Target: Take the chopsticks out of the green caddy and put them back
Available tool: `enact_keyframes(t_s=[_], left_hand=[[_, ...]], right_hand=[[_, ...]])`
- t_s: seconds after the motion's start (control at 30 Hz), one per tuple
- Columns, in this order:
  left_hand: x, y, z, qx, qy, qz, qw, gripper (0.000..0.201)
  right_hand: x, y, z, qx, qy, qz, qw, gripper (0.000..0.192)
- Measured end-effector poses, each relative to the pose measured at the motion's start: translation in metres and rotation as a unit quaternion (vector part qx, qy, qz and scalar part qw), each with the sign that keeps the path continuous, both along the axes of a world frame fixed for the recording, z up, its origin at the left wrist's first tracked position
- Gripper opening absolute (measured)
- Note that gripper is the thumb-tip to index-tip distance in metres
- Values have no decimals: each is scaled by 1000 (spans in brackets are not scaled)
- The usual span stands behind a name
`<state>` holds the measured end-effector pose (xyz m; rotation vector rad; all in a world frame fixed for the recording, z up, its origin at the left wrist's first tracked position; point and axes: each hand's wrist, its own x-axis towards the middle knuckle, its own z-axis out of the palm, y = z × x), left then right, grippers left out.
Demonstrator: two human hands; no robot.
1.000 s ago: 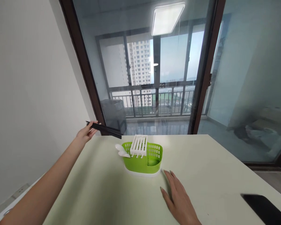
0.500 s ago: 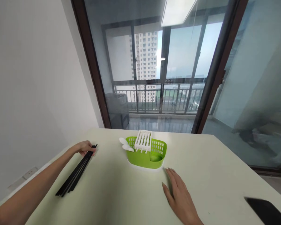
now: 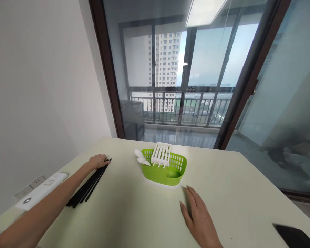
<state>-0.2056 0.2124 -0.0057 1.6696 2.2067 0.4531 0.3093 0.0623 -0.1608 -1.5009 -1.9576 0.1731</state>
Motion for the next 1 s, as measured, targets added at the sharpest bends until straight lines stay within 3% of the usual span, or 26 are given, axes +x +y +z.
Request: enact_keyframes(t_s=[0.17,0.3,0.4,0.47,0.57,0.67,0.77,0.9,1.0], left_hand=[[0,-7,2,-13,109,22,994,45],[17,-7,9,34,152,-3,988,43],[49,-10,19,130,119,-116,978,46],[78,-17,30,212,57,-213,952,48],[121,-31,49,268,-14,-285,920,48],[153,-43,67,251,-13,-365,897,50],[174,-46,77,195,53,-430,880,58],[191,-36,76,145,162,-451,866,59],[198,-23,69,155,245,-486,825,52]], right_hand=[[-1,0,1,-2,4,-1,1000,59],[-3,-1,4,1,10,-3,1000,60],[-4,-2,7,1,12,-7,1000,59],[-4,-2,9,-4,11,-9,1000,59],[-5,-3,12,-12,13,-9,1000,59],[-6,-3,12,-14,14,-9,1000,60],[-6,-2,11,-12,12,-8,1000,61],[-8,-2,11,-8,13,-7,1000,61],[-9,-3,13,-1,9,-9,1000,60]])
